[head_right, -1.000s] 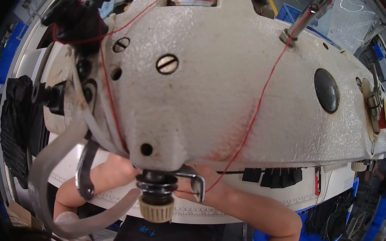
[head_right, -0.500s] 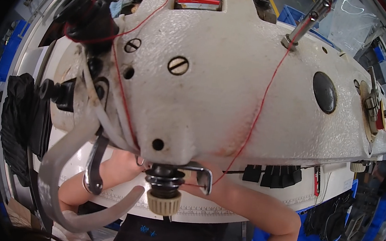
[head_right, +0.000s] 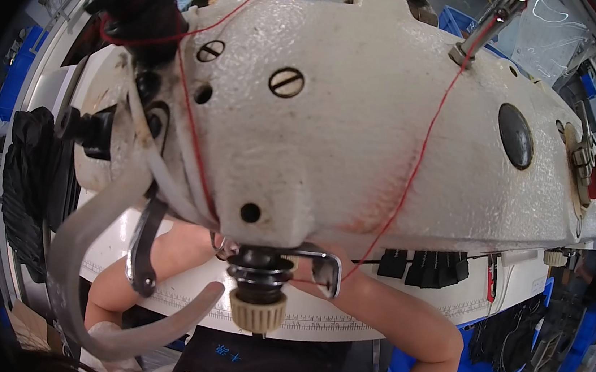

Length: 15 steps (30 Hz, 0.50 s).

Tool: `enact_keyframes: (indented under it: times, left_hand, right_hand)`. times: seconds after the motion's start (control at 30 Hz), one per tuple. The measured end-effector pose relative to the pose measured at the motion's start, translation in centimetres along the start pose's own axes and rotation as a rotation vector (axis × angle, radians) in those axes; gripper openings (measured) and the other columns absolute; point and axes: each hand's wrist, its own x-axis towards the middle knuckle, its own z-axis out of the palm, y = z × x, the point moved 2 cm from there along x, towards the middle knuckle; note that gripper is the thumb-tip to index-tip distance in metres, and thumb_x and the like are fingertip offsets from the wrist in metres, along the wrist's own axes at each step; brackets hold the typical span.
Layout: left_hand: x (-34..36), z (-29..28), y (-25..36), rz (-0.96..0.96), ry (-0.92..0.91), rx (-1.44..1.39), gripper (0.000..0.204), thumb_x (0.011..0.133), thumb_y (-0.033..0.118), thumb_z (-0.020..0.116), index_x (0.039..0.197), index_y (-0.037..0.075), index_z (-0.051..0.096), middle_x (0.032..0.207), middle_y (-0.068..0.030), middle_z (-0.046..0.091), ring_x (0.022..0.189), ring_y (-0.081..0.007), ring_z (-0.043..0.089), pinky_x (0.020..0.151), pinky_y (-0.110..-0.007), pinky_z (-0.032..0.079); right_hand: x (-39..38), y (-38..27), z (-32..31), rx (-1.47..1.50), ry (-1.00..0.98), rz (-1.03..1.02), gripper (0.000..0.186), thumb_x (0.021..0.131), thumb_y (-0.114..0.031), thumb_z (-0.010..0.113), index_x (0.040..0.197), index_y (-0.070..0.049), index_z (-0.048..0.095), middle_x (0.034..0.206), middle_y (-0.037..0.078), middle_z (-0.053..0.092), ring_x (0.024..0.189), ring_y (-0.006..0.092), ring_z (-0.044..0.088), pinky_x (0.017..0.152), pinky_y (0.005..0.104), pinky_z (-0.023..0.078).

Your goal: Sewing a black fabric component on an industrial sewing machine.

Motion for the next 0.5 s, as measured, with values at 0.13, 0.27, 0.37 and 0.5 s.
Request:
enact_keyframes:
  times: [0.13,0.27,0.37,0.5]
  left_hand:
    - [0.2,-0.4,0.2,-0.012,0.004,0.006,0.032,0.063,0.004,0.060,0.094,0.000,0.067,0.102,-0.0160,0.063,0.097,-0.0326,0.061,0.087,-0.045,0.047]
    - [1.6,-2.7,1.5,-0.102,-0.179,0.003,0.034,0.064,0.004,0.061,0.098,0.000,0.066,0.099,-0.0147,0.062,0.096,-0.0319,0.059,0.080,-0.043,0.047]
    - [1.8,-4.1,2.5,-0.147,-0.176,0.023,0.033,0.068,0.006,0.065,0.100,0.000,0.063,0.100,-0.0133,0.060,0.095,-0.0301,0.057,0.078,-0.040,0.045]
    - [1.7,-5.5,3.3,-0.109,-0.023,0.118,0.032,0.072,0.010,0.068,0.101,-0.001,0.060,0.104,-0.0122,0.056,0.097,-0.0280,0.054,0.085,-0.040,0.043]
  right_hand:
    - [-0.6,1.4,1.1,-0.008,-0.157,0.068,0.015,0.079,-0.019,0.062,0.087,-0.007,0.065,0.089,0.008,0.061,0.077,0.0206,0.062,0.064,0.0347,0.052]
    - [-2.2,3.7,2.8,-0.027,-0.304,0.141,0.020,0.085,-0.023,0.059,0.086,-0.003,0.065,0.100,0.015,0.061,0.085,0.0239,0.064,0.066,0.0365,0.054]
    - [-5.5,6.5,7.3,-0.414,0.073,-0.124,0.012,0.071,-0.017,0.066,0.067,-0.007,0.060,0.087,0.010,0.061,0.072,0.0193,0.062,0.049,0.0331,0.047]
    - [-2.0,3.7,2.1,-0.338,0.343,-0.436,0.019,0.046,-0.011,0.059,0.065,-0.008,0.058,0.072,0.003,0.048,0.061,0.0161,0.049,0.051,0.0282,0.041]
